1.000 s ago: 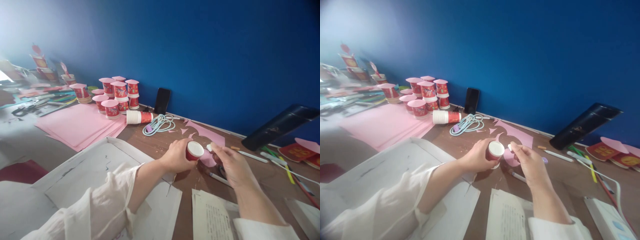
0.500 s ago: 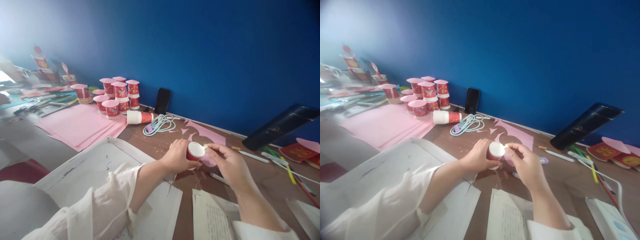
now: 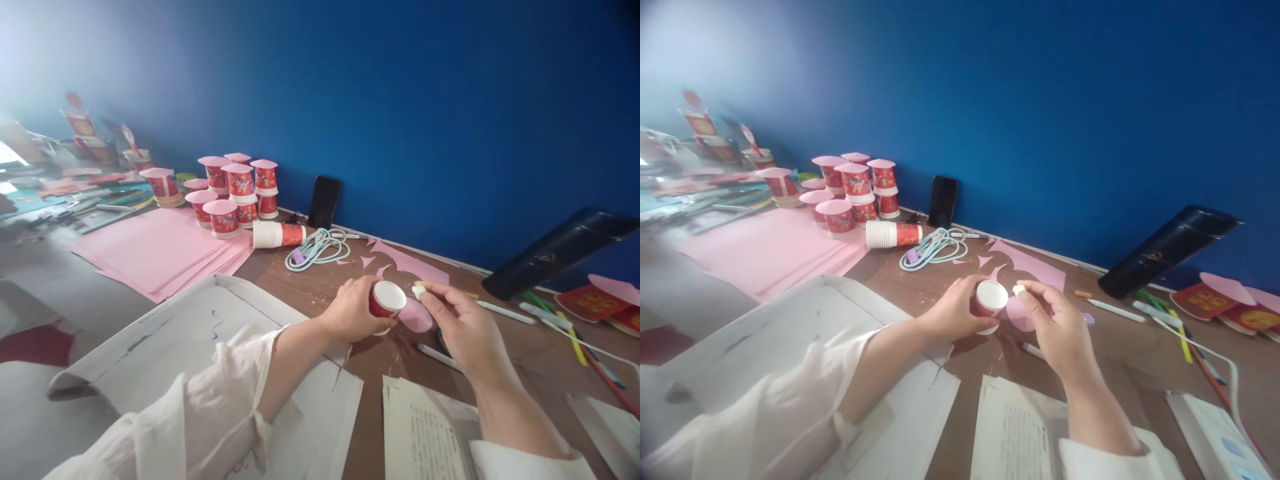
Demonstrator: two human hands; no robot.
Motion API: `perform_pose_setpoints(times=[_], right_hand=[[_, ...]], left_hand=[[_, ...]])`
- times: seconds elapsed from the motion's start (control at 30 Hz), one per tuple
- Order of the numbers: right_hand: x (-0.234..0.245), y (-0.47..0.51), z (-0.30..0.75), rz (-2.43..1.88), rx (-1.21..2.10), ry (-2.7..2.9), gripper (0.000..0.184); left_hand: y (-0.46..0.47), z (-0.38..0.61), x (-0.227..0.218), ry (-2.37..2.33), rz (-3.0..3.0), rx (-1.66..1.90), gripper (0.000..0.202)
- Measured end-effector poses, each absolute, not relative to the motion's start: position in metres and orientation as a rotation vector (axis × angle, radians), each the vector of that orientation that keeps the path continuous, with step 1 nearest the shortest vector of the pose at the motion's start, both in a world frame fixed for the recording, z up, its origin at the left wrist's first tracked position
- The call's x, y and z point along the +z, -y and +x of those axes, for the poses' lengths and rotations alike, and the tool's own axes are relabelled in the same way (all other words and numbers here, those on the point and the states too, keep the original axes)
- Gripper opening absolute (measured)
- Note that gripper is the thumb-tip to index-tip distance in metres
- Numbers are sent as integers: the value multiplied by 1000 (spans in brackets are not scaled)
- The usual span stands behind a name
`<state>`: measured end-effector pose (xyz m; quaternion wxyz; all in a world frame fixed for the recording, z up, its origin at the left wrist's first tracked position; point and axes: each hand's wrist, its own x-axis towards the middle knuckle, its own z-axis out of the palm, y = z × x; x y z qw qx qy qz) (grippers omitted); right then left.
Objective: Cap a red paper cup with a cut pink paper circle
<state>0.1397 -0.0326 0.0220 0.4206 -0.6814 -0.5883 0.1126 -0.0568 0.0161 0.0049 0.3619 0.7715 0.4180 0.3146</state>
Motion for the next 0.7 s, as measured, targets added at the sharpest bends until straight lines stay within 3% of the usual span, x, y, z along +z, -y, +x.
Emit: perform_pose_setpoints(times=[0.13,0.3,0.4,0.53,0.7], right_hand=[[18,32,133,-1581,148,1679,27],[6,24,138,-1622,38,1646,27],[7,25,141,-1627,377,1339,34],[9,28,140,-1288,943,990,37],[3,26,140,-1193,1121,961,32]], left_hand=[[-17,-58,7,-1113,2021,774,51],[-17,-58,7,-1113,2043,780,51],[-17,-58,5,-1096,2055,795,52],[-19,-57,1,-1022,2088,826,49],[-21,-56,0,-999,2042,858,74]])
